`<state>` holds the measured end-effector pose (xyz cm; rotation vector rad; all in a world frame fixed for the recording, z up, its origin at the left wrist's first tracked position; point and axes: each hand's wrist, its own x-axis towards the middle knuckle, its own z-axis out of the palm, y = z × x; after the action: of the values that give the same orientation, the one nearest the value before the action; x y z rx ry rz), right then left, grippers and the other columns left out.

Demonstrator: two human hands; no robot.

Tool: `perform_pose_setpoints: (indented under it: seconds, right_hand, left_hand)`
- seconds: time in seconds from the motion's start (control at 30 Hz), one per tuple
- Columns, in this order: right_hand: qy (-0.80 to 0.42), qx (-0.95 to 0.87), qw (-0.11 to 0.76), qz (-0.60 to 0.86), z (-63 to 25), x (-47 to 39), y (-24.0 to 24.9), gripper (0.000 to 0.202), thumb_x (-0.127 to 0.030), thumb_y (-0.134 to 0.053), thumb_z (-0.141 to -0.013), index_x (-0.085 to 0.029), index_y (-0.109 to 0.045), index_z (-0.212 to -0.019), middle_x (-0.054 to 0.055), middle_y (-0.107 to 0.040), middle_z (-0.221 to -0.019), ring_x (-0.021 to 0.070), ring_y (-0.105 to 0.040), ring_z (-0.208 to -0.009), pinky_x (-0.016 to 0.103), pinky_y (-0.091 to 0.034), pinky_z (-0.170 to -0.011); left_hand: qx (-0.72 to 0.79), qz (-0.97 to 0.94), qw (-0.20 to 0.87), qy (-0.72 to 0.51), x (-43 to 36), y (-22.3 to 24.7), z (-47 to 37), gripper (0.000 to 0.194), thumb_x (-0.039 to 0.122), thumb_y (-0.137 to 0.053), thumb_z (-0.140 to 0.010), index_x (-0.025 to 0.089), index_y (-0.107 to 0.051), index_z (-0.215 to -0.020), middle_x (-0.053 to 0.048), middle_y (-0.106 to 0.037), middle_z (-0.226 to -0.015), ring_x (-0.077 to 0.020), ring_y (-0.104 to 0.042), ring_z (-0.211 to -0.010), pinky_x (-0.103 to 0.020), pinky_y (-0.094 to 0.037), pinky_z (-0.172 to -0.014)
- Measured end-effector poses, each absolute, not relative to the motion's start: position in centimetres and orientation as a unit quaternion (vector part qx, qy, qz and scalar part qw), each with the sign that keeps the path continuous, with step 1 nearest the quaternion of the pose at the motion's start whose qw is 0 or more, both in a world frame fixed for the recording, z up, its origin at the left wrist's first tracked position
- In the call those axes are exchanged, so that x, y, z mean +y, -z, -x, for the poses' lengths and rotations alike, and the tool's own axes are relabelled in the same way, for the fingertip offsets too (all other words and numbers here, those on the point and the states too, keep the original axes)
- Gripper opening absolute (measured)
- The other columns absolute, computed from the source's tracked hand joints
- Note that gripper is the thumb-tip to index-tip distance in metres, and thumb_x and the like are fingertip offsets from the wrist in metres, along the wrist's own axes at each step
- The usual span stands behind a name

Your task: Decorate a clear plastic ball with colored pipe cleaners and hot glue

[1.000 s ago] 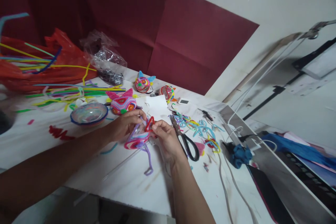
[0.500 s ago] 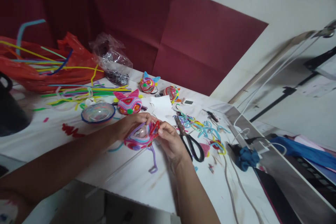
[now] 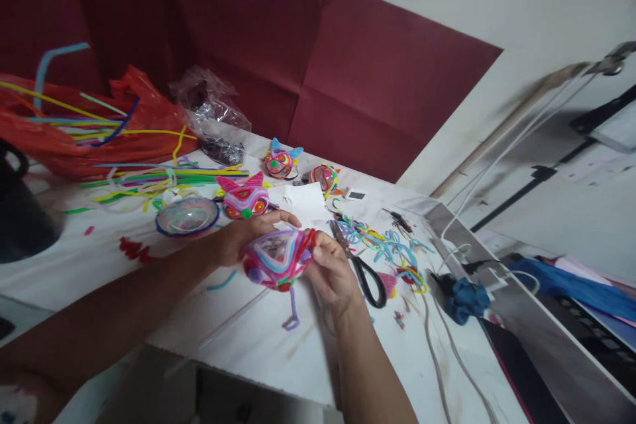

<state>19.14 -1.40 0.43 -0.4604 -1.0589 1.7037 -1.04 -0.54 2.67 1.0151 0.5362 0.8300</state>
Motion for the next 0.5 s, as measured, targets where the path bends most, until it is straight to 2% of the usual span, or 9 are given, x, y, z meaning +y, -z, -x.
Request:
perform_pose_setpoints:
  seconds: [0.17,0.37,0.5]
  right_hand:
    - [-0.649,-0.422,0.596,0.213,-20.2,-0.8,-1.0,0.035,-0.036,-0.090,-0.058,-0.022,-0.058,-0.060,-0.003,-0.056,-0.064,0.0134,-0.050,-0.061,0.027,-0.045,-0.063]
    - [-0.657,-0.412,0.598,0.201,-20.4,-0.2,-0.3,0.030,-0.033,-0.091,-0.058,-0.022,-0.063,-0.061,-0.003,-0.058,-0.064,0.0125,-0.051,-0.061,0.025,-0.044,-0.063]
    - [-0.631,-0.432,0.610,0.206,-21.0,-0.1,-0.6,0.028,-0.034,-0.089,-0.060,-0.024,-0.062,-0.061,0.000,-0.069,-0.083,0.0161,-0.059,-0.072,0.030,-0.050,-0.071]
  left_hand:
    - [0.296,-0.519,0.653,-0.465,0.3,-2.5,1.3,0.027,0.043,-0.078,-0.071,0.018,-0.073,-0.081,-0.005,-0.071,-0.075,-0.0171,-0.063,-0.067,-0.026,-0.049,-0.063]
    - [0.339,-0.596,0.570,-0.451,1.1,-1.6,1.5,0.029,0.046,-0.075,-0.076,0.017,-0.073,-0.075,-0.001,-0.066,-0.065,-0.0138,-0.056,-0.059,-0.025,-0.044,-0.060]
    - [0.341,-0.609,0.564,-0.442,1.2,-1.5,1.6,0.029,0.046,-0.075,-0.075,0.017,-0.070,-0.073,-0.002,-0.065,-0.064,-0.0149,-0.056,-0.059,-0.026,-0.045,-0.060]
